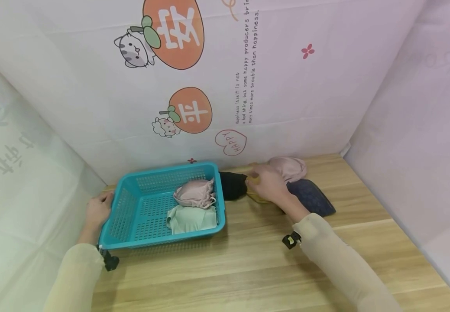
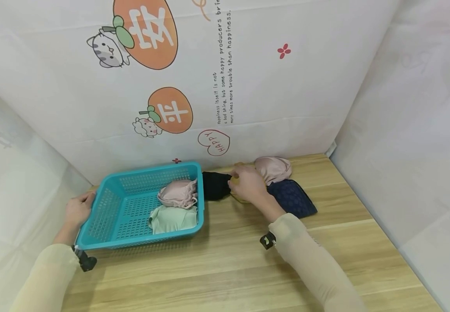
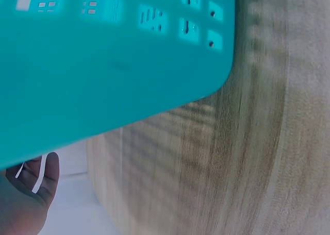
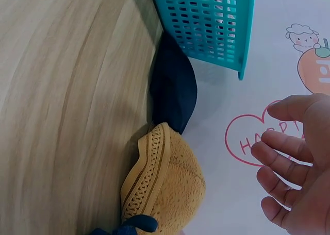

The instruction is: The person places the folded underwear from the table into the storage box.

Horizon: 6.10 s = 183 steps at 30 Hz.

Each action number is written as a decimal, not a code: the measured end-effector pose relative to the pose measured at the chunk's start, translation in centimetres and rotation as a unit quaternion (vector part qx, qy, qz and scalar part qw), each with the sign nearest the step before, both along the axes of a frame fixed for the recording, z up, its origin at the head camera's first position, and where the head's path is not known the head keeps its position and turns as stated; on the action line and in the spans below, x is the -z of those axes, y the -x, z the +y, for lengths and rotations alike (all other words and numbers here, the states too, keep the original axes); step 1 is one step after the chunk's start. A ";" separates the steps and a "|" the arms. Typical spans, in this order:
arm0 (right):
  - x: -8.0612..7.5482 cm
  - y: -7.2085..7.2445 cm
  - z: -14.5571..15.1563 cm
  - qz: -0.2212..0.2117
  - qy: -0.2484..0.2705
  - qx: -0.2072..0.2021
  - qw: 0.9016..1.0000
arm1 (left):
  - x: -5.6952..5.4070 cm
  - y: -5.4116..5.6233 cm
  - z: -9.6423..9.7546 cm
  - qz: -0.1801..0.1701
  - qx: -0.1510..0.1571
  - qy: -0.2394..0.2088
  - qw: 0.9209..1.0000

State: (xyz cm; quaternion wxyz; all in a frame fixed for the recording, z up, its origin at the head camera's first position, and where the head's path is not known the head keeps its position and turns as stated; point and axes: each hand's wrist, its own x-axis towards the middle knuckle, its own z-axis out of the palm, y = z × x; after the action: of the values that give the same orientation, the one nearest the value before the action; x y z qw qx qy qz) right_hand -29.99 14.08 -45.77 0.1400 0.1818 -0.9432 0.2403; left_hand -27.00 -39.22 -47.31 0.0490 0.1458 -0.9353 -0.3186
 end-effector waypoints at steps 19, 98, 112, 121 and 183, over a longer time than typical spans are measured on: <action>-0.2 -1.1 2.2 -0.012 -0.014 0.024 1.000 | -0.2 -0.1 0.3 -0.011 -0.007 -0.015 1.000; 0.9 -2.8 9.8 0.028 -0.027 0.073 0.997 | -0.3 -0.1 0.1 -0.003 0.004 -0.007 1.000; 0.7 -3.5 11.0 -0.013 -0.031 0.095 0.995 | -0.5 -0.1 0.3 -0.004 0.001 -0.013 1.000; 1.0 -3.7 11.7 0.000 -0.027 0.099 0.995 | -0.4 0.0 0.2 -0.009 -0.003 -0.014 1.000; 6.8 -4.6 15.2 -0.188 -0.123 0.149 0.963 | -0.2 0.2 0.1 0.003 -0.002 0.006 1.000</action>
State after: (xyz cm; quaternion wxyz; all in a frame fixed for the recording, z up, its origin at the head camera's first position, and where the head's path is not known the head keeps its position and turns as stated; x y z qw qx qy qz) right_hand -25.35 29.29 -52.58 -0.0289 0.0063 -0.9913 0.1282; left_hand -27.17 -39.07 -47.10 0.0536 0.1464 -0.9367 -0.3135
